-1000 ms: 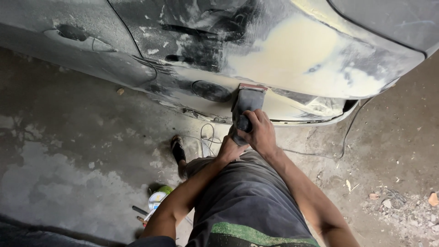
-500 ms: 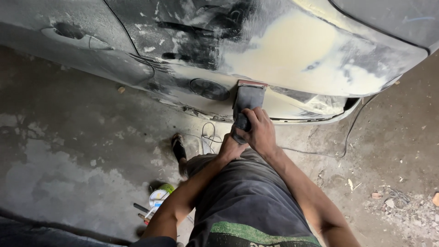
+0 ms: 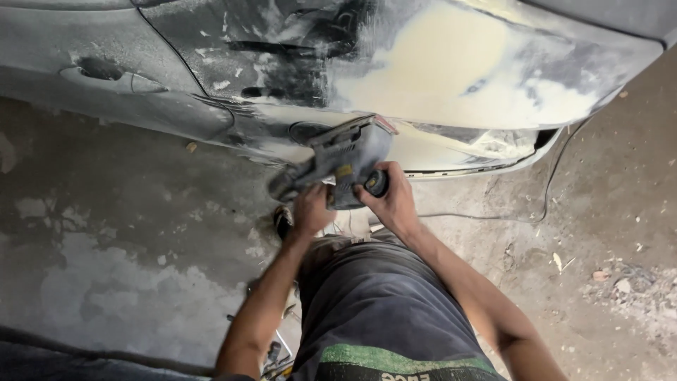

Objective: The person uses an electric sander to smooth a section of filler on the front fender of a car. They move the sander back and forth over the surface and periodically pause to wipe away dust with their hand.

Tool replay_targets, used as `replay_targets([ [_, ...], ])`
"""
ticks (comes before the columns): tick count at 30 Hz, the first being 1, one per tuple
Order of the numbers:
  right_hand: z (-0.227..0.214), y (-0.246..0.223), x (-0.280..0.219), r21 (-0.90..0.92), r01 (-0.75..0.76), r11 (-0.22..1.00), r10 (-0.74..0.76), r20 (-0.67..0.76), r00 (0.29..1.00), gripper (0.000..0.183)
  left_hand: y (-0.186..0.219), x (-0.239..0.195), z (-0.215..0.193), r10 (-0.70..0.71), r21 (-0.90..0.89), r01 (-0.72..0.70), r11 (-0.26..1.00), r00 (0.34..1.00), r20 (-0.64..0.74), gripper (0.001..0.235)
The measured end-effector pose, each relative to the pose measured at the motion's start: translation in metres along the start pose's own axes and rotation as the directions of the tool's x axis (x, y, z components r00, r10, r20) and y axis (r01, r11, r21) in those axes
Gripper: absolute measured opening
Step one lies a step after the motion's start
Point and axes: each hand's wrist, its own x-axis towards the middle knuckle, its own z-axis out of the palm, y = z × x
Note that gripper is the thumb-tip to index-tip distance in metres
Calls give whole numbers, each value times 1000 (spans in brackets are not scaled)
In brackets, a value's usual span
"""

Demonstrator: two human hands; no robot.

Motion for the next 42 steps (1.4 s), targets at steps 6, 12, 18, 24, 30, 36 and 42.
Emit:
replay_targets([
  [6, 22, -10, 3, 148, -337, 930, 349, -67, 935, 43, 25, 46, -102, 294, 260, -309, 915, 951, 97, 34],
  [12, 10, 32, -7, 254, -190, 948, 277, -372, 886, 24, 63, 57, -80, 400, 257, -399, 880, 915, 52, 31],
  [18, -2, 36, -12, 419, -228, 879, 397, -375, 838, 19, 79, 64, -77, 384, 267, -413, 870, 910, 156, 27],
  [24, 2, 29, -20, 261, -151, 953, 255, -427, 867, 22, 74, 69, -89, 468, 220, -487, 845, 873, 133, 28],
  [30, 0, 32, -9, 339, -190, 922, 325, -408, 853, 23, 76, 70, -79, 419, 221, -444, 868, 895, 151, 34],
  [36, -3, 28, -9, 354, -194, 915, 327, -369, 870, 21, 72, 62, -74, 352, 245, -393, 887, 916, 195, 34],
  [42, -4, 31, -17, 258, -124, 958, 228, -425, 876, 22, 80, 67, -86, 411, 232, -443, 866, 895, 172, 29],
])
